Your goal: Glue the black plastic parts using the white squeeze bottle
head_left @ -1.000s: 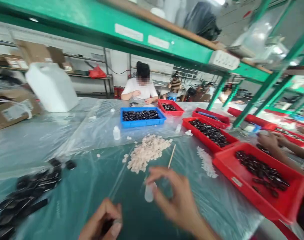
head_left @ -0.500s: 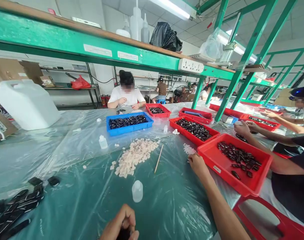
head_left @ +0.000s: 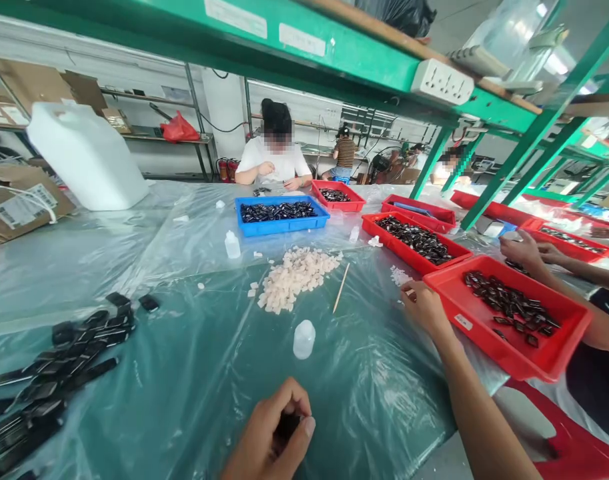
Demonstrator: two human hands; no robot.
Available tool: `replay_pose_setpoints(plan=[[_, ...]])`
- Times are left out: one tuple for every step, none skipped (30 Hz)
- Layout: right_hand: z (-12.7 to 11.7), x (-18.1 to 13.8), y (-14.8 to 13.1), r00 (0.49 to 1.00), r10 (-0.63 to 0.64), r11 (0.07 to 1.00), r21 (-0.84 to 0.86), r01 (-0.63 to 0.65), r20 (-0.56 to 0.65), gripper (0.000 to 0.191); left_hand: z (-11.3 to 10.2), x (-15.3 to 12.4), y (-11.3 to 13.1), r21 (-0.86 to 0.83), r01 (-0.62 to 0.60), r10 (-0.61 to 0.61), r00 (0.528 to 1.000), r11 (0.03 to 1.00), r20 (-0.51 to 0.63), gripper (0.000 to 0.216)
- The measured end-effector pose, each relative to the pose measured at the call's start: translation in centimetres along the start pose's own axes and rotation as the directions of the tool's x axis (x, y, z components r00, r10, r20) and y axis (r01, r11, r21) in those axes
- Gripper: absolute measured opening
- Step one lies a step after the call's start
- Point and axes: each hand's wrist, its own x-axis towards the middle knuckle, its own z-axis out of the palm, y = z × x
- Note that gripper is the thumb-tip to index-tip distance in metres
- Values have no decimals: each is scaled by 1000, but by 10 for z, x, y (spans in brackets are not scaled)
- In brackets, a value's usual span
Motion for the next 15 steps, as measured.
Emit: replay_pose_setpoints(plan=[[-2, -5, -4, 1000, -20, 999, 34, 20, -22, 13, -1, 1, 1, -23, 10, -10, 1000, 1000, 12, 54], [-2, -11, -7, 998, -35, 997, 64, 38, -42, 13, -3, 1, 1, -44, 22, -21, 1000, 999, 23, 54], [-2, -16, -9, 997, -44, 995, 87, 50, -63, 13, -4, 2, 0, -64, 35, -33, 999, 997, 35, 54], [0, -21, -11, 996, -47, 993, 101, 55, -82, 14, -5, 3, -2, -81, 49, -45, 998, 996, 48, 54], [2, -24, -11, 994, -46, 993, 105, 56, -99, 15, -6, 4, -3, -97, 64, -58, 996, 993, 62, 53], [5, -26, -10, 993, -41, 993, 102, 53, -113, 16, -7, 4, -5, -110, 77, -69, 995, 991, 76, 53], [7, -27, -7, 991, -35, 994, 94, 47, -126, 17, -8, 4, -7, -121, 88, -77, 993, 989, 90, 52], [9, -27, -4, 990, -28, 996, 83, 40, -137, 18, -8, 4, -8, -131, 97, -84, 991, 987, 102, 51], [11, -26, 0, 989, -21, 997, 72, 32, -145, 19, -9, 4, -8, -139, 105, -90, 990, 985, 113, 50], [11, -25, 5, 988, -16, 998, 60, 25, -151, 19, -9, 3, -9, -147, 112, -94, 988, 983, 121, 48], [12, -23, 9, 988, -10, 999, 50, 18, -154, 19, -9, 3, -9, -154, 118, -99, 987, 981, 127, 46], [12, -22, 12, 988, -5, 999, 40, 11, -154, 19, -9, 3, -8, -160, 124, -103, 986, 979, 131, 43], [12, -22, 15, 988, 0, 999, 32, 5, -154, 18, -10, 2, -8, -166, 129, -108, 985, 978, 133, 40], [12, -21, 17, 988, 6, 1000, 26, -2, -157, 17, -10, 2, -7, -172, 133, -111, 985, 976, 134, 39], [12, -22, 19, 987, 14, 1000, 22, -11, -162, 16, -10, 2, -6, -179, 135, -112, 984, 974, 135, 38]])
